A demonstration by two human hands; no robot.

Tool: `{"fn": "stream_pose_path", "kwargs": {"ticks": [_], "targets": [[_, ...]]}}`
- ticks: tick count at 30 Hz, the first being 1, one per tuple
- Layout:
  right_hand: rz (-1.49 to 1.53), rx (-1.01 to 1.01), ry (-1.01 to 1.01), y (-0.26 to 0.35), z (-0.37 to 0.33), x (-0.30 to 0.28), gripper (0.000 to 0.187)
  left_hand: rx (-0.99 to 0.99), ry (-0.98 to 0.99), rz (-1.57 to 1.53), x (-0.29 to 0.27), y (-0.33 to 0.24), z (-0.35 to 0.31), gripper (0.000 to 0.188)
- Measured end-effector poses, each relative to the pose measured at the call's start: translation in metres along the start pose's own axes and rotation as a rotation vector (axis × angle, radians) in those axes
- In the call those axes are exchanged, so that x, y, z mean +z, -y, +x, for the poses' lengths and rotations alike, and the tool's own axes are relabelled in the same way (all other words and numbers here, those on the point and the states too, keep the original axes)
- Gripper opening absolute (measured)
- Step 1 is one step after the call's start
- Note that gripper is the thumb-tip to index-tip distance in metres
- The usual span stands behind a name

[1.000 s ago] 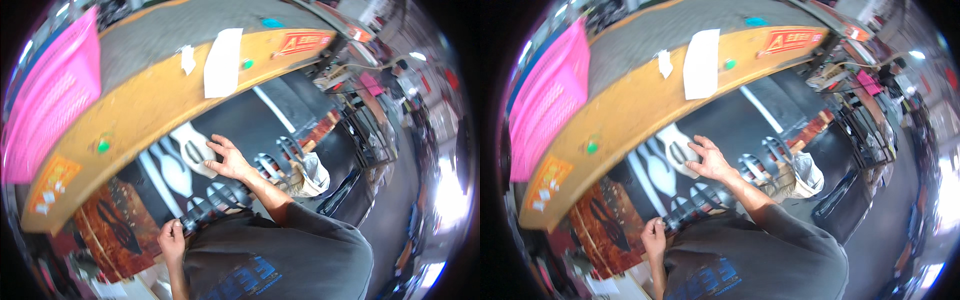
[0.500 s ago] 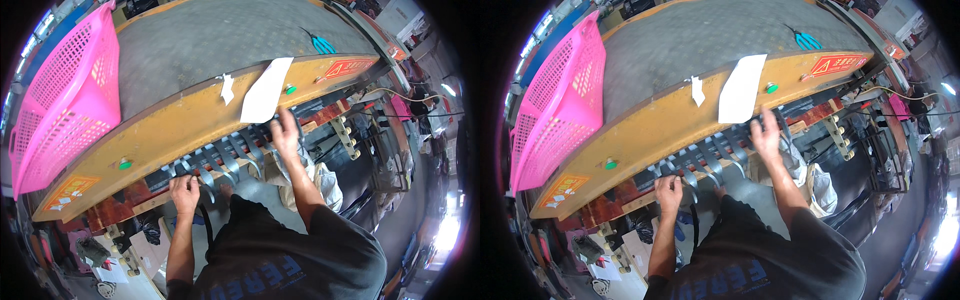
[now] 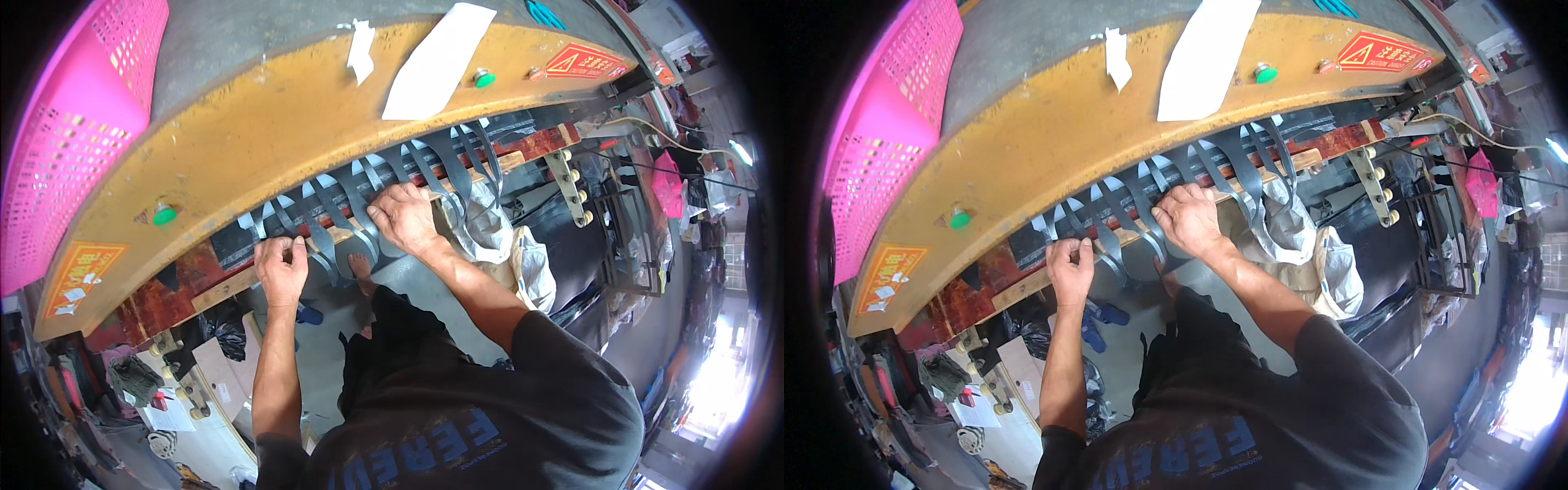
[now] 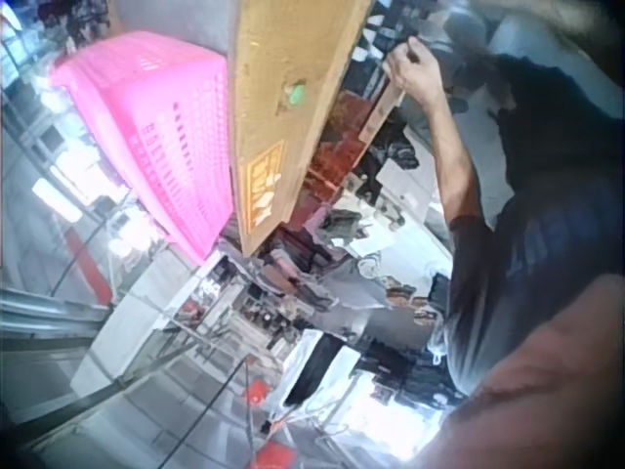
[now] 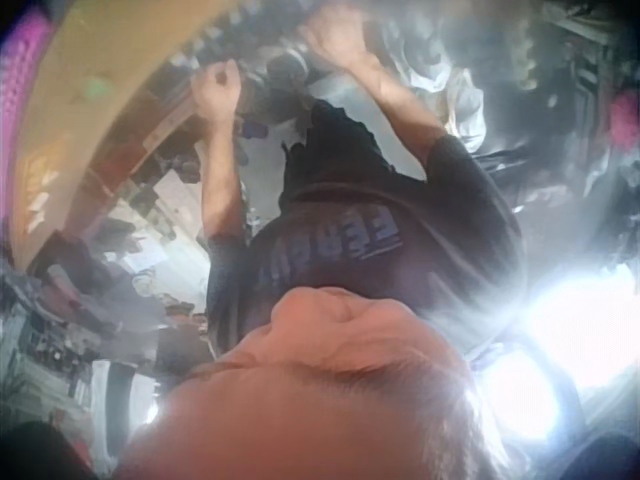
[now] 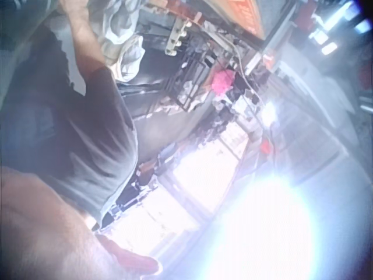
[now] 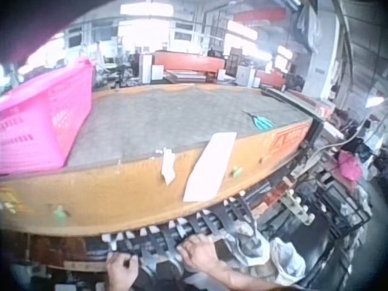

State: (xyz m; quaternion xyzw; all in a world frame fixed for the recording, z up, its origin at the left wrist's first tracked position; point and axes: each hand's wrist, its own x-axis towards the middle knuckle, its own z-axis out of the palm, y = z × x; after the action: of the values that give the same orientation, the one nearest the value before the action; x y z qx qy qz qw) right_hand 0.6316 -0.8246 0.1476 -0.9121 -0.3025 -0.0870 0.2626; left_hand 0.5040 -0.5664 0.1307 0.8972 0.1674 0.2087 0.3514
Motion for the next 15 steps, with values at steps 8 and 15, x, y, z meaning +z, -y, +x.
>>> {"fn": "stream_pose_path", "kwargs": {"ticks": [8, 15], "targets": [[0.278, 0.321, 0.273, 0.03, -0.035, -0.07, 0.039, 0.264, 0.086, 0.127, -0.071, -0.068, -0.085, 0.007], [0.017, 0.175, 0.286, 0.092, 0.011, 0.003, 0.088, -0.005, 0.136, -0.494, -0.018, -0.094, -0.072, 0.006]]}}
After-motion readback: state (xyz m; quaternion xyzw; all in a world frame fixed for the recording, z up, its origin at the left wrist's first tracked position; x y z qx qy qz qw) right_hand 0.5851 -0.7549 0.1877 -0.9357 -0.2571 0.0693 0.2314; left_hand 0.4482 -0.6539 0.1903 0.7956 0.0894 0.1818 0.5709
